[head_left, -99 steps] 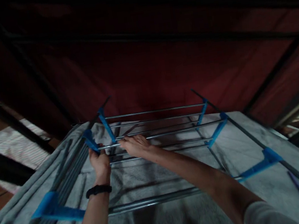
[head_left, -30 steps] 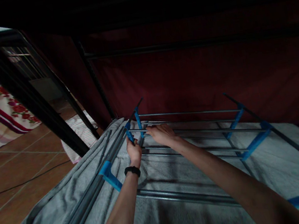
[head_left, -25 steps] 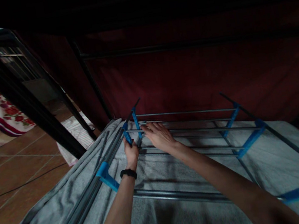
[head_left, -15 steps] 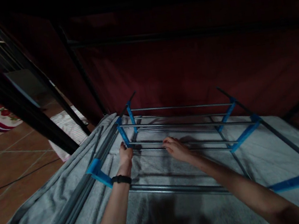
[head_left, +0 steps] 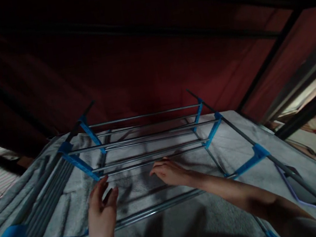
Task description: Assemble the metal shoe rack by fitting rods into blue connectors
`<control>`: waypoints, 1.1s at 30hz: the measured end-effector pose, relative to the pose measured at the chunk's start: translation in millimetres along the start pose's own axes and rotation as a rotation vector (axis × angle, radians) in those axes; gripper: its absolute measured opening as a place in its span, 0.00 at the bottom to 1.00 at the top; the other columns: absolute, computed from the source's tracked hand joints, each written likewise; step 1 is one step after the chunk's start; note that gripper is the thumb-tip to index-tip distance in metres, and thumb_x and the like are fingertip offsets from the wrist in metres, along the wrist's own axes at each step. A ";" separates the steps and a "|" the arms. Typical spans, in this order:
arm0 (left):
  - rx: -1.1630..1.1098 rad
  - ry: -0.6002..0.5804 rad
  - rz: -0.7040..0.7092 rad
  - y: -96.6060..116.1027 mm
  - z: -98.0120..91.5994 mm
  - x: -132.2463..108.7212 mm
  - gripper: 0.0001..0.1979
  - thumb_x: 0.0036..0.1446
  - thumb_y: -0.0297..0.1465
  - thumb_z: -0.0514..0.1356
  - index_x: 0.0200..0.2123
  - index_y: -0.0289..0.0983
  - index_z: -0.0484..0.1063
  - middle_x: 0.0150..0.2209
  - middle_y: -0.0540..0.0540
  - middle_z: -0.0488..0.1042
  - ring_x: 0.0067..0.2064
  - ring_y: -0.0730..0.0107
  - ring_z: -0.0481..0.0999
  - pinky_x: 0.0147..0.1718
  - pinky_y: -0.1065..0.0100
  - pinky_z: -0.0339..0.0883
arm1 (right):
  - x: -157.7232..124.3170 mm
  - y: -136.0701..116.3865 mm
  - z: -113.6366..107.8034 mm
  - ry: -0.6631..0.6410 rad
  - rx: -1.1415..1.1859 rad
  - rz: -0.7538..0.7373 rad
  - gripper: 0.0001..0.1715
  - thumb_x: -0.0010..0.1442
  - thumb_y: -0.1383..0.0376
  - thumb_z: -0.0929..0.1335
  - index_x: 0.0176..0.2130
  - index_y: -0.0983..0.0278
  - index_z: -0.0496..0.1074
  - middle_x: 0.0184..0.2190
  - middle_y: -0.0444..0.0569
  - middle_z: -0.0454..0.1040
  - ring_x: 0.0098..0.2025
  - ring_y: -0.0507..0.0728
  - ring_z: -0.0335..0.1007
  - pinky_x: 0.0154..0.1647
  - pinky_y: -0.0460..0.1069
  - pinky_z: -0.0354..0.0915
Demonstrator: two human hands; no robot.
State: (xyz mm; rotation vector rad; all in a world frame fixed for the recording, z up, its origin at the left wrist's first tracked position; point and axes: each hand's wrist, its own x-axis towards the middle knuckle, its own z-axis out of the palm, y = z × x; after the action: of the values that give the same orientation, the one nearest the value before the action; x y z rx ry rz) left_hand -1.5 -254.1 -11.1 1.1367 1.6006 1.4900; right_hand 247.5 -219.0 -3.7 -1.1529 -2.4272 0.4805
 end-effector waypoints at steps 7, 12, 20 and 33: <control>0.229 -0.098 0.234 14.4 -11.0 -69.4 0.16 0.52 0.44 0.60 0.44 0.51 0.77 0.53 0.47 0.73 0.58 0.53 0.69 0.62 0.51 0.61 | 19.5 16.8 -19.3 0.141 0.066 0.156 0.20 0.64 0.75 0.60 0.43 0.61 0.77 0.42 0.46 0.78 0.45 0.50 0.73 0.49 0.45 0.65; 0.290 -0.200 0.281 -12.0 -30.1 -97.4 0.14 0.54 0.43 0.58 0.43 0.54 0.79 0.49 0.48 0.77 0.52 0.54 0.75 0.56 0.53 0.68 | 24.4 55.4 -31.2 0.215 0.071 0.335 0.22 0.62 0.76 0.59 0.44 0.61 0.78 0.44 0.47 0.79 0.48 0.52 0.74 0.52 0.49 0.66; 0.292 -0.167 0.251 -7.9 -31.9 -96.6 0.13 0.55 0.41 0.58 0.41 0.51 0.80 0.47 0.47 0.78 0.50 0.56 0.76 0.50 0.57 0.73 | 54.7 112.8 -48.4 -0.030 -0.185 0.580 0.25 0.65 0.70 0.57 0.52 0.59 0.75 0.51 0.48 0.77 0.54 0.56 0.72 0.56 0.52 0.65; -0.666 0.487 -0.339 30.1 16.2 56.1 0.16 0.41 0.15 0.55 0.35 0.36 0.68 0.33 0.51 0.70 0.32 0.78 0.70 0.34 0.75 0.64 | 161.3 83.8 13.0 -0.104 -0.317 0.198 0.25 0.66 0.71 0.57 0.58 0.59 0.69 0.62 0.48 0.65 0.63 0.55 0.57 0.65 0.52 0.51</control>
State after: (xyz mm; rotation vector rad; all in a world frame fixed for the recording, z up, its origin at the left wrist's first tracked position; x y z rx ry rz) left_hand -4.7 -197.2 21.6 0.1295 1.3188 1.9316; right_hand 202.7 -43.0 -19.8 -1.5448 -2.5557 0.2206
